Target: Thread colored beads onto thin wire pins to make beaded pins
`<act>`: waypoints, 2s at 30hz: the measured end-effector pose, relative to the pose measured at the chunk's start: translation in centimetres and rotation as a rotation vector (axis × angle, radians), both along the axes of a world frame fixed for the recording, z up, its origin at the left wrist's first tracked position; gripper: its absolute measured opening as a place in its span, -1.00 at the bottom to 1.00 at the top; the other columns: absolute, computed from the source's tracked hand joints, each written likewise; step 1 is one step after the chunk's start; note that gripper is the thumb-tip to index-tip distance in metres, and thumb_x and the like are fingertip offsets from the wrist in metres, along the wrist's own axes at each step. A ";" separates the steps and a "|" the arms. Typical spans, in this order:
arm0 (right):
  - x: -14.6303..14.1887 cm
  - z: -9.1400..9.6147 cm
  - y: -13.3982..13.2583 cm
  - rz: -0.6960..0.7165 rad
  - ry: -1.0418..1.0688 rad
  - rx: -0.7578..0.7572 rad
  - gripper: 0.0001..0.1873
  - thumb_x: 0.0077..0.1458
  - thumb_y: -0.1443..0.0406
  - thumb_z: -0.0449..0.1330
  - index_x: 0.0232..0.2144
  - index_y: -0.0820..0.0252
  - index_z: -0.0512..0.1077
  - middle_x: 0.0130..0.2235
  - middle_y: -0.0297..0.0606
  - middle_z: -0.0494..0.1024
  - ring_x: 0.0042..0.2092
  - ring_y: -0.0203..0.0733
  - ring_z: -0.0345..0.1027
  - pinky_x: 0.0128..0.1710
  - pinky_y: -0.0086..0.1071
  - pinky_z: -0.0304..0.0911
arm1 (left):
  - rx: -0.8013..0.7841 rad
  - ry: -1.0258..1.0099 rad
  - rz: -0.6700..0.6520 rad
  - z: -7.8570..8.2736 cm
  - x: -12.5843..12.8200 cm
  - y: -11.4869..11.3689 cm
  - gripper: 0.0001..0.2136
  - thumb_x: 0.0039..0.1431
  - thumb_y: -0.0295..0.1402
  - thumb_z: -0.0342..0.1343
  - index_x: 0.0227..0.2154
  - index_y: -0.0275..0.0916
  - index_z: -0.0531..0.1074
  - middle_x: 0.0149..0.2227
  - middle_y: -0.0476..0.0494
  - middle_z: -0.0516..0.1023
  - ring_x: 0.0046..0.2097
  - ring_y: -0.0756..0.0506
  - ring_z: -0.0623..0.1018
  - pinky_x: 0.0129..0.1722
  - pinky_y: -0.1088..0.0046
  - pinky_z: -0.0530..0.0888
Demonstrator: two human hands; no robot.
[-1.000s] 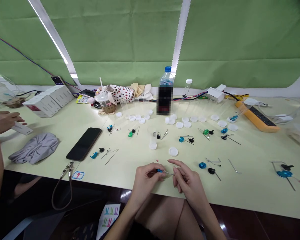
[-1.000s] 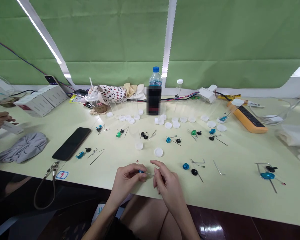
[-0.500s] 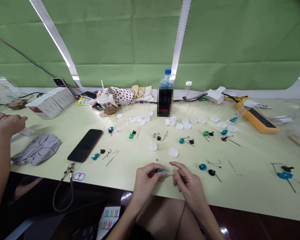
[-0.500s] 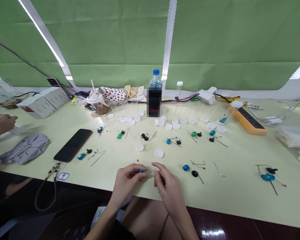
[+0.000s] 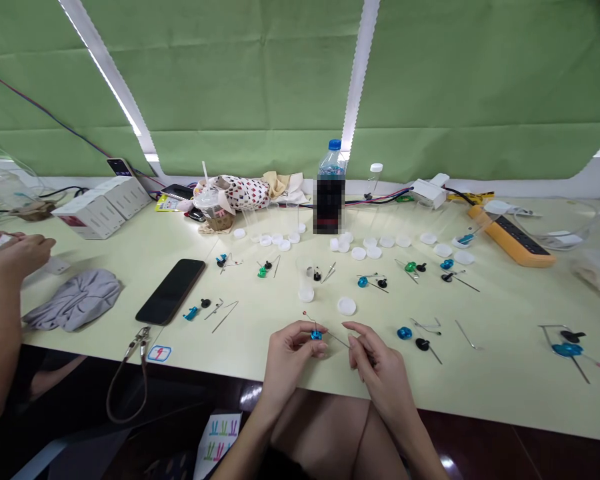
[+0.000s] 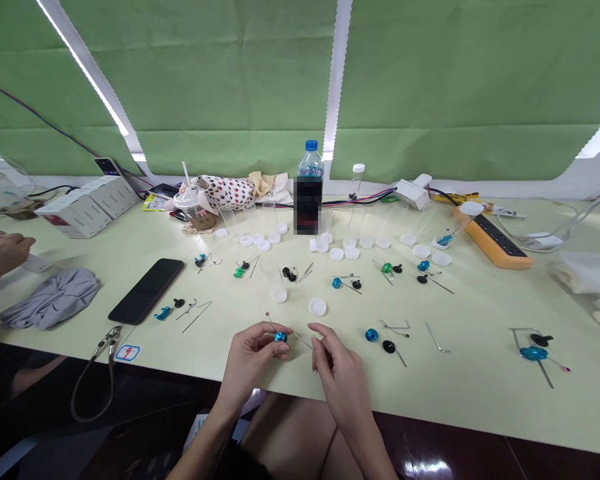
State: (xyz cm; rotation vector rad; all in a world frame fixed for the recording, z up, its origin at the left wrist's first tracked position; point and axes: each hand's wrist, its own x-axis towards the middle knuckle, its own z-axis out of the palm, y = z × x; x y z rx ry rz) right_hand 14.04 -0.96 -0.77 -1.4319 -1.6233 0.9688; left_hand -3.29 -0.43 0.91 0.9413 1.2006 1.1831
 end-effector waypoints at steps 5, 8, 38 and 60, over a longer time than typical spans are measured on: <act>-0.2 0.0 0.0 -0.050 -0.086 0.037 -0.65 0.26 0.07 0.05 -0.02 0.10 0.40 -0.60 -0.49 0.26 -0.54 -0.28 0.17 -0.47 -0.42 0.12 | 0.002 0.032 -0.010 0.1 0.1 0.0 -0.82 -0.03 -0.48 0.25 -0.29 -0.29 0.58 -0.39 -0.07 0.62 -0.45 0.03 0.52 -0.36 0.52 0.52; -0.2 -0.1 0.0 -0.065 -0.090 0.060 -0.66 0.26 0.08 0.06 -0.05 0.11 0.42 -0.59 -0.48 0.27 -0.54 -0.28 0.18 -0.48 -0.42 0.14 | 0.010 0.009 -0.005 0.0 0.2 0.1 -0.78 0.00 -0.44 0.24 -0.23 -0.30 0.55 -0.28 -0.15 0.63 -0.44 0.02 0.52 -0.37 0.47 0.54; -1.1 4.2 -0.4 0.109 0.142 0.423 -0.84 0.24 0.37 0.11 -0.28 0.10 0.49 -0.27 -0.23 0.53 -0.27 -0.20 0.45 -0.31 -0.40 0.38 | 0.157 0.030 -0.233 0.2 -0.2 -0.4 -0.83 -0.12 -0.59 0.25 -0.43 -0.26 0.60 -0.40 -0.06 0.50 -0.47 0.02 0.48 -0.42 0.48 0.44; -5.2 13.2 7.5 0.067 0.083 0.884 -0.78 0.30 0.34 0.02 -0.28 0.13 0.46 -0.21 -0.19 0.55 -0.21 -0.17 0.46 -0.21 -0.30 0.39 | 0.513 0.422 0.009 4.6 -1.8 6.4 -0.50 0.11 -0.48 0.17 0.11 -0.07 0.23 -0.10 -0.11 0.54 0.02 -0.15 0.50 0.10 0.17 0.34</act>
